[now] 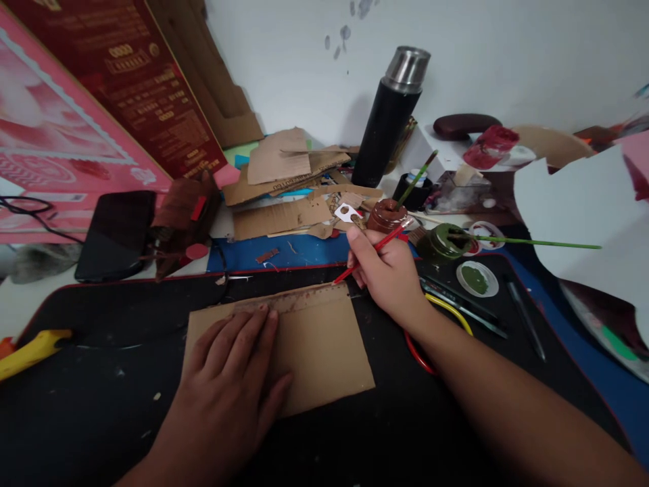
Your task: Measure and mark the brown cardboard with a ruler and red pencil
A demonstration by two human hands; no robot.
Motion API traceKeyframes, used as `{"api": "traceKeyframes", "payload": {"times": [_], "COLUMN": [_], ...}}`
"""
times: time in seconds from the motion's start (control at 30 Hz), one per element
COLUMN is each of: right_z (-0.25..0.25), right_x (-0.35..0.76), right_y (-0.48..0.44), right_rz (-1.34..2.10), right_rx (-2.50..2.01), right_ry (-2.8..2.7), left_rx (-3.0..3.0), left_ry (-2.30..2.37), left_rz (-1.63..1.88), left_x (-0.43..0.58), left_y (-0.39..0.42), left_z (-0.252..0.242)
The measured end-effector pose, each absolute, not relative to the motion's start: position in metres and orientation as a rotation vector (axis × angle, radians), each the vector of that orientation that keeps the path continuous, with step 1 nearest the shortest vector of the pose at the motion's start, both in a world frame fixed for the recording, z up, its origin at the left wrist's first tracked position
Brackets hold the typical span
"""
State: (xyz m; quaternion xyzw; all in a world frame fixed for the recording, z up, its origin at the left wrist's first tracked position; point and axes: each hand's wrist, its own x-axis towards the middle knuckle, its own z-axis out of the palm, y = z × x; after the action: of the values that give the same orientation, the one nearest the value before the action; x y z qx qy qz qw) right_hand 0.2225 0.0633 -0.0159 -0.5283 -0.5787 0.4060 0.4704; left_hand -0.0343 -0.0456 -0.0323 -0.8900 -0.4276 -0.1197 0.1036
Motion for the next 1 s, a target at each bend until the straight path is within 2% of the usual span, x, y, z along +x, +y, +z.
{"api": "traceKeyframes", "payload": {"times": [0.5, 1.0], "right_z": [-0.010, -0.016], "right_x": [0.213, 0.208], "right_y": [0.057, 0.056], "right_rz": [1.362, 1.277], "right_rx": [-1.181, -1.271], "right_ry": [-1.358, -1.314], "left_rx": [-2.620, -2.644], "left_ry": [-1.314, -1.295], "left_rz": [-0.383, -0.402], "left_x": [-0.034, -0.036], "left_y": [-0.047, -0.046], "left_z": [-0.033, -0.035]}}
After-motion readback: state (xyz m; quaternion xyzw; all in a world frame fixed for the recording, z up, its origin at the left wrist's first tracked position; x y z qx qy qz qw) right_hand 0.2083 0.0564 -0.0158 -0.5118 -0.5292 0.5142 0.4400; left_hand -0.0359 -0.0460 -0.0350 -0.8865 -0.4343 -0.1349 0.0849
